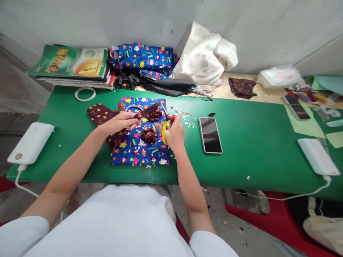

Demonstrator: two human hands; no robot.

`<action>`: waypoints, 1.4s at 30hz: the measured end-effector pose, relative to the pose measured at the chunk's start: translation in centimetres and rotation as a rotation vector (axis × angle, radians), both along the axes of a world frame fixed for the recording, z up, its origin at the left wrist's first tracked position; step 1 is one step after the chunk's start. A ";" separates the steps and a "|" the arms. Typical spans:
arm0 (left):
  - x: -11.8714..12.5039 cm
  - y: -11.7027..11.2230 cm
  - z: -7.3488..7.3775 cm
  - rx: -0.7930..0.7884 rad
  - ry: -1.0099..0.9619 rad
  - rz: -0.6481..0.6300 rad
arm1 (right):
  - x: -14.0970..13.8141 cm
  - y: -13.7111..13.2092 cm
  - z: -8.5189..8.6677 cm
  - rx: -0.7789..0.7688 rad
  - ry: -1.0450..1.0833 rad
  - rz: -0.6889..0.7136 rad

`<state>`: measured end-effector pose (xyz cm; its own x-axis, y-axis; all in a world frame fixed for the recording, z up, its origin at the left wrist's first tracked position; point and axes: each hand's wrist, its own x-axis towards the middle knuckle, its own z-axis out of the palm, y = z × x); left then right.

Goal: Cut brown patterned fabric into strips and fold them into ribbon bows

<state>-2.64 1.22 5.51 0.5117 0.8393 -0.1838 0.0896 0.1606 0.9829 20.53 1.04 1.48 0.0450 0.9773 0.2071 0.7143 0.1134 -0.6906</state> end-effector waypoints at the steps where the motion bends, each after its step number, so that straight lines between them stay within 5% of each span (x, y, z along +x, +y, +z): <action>1: -0.1 -0.2 -0.4 -0.018 -0.042 0.015 | -0.1 0.1 -0.1 0.031 0.060 -0.017; 7: 0.1 -0.6 -2.5 -0.051 -0.170 0.149 | -0.7 0.9 -0.3 0.213 0.528 -0.070; 13: 0.5 -0.9 -2.1 -0.133 -0.238 0.172 | -3.0 0.8 2.5 0.023 0.593 0.430; 17: 0.5 -1.1 -2.0 -0.149 -0.306 0.155 | -5.1 1.0 4.0 0.011 0.367 0.557; 26: -0.2 -1.6 -1.7 -0.099 -0.300 0.125 | -7.5 2.0 2.4 -0.063 0.709 0.377; 32: -0.9 -1.6 -1.1 -0.155 -0.195 0.095 | -6.9 2.7 0.8 -0.084 1.066 0.026; 36: -0.9 -1.6 -1.2 -0.169 -0.126 0.080 | -6.4 3.4 0.1 -0.092 1.180 -0.046; 42: -0.1 -1.6 -2.6 0.044 -0.063 0.201 | -6.3 3.0 0.1 -0.280 1.310 -0.122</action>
<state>-2.71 -0.36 2.90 0.3424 0.9321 -0.1179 -0.0020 0.1263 0.9920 14.27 4.03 1.56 0.1440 0.9550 -0.2594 -0.4892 -0.1592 -0.8575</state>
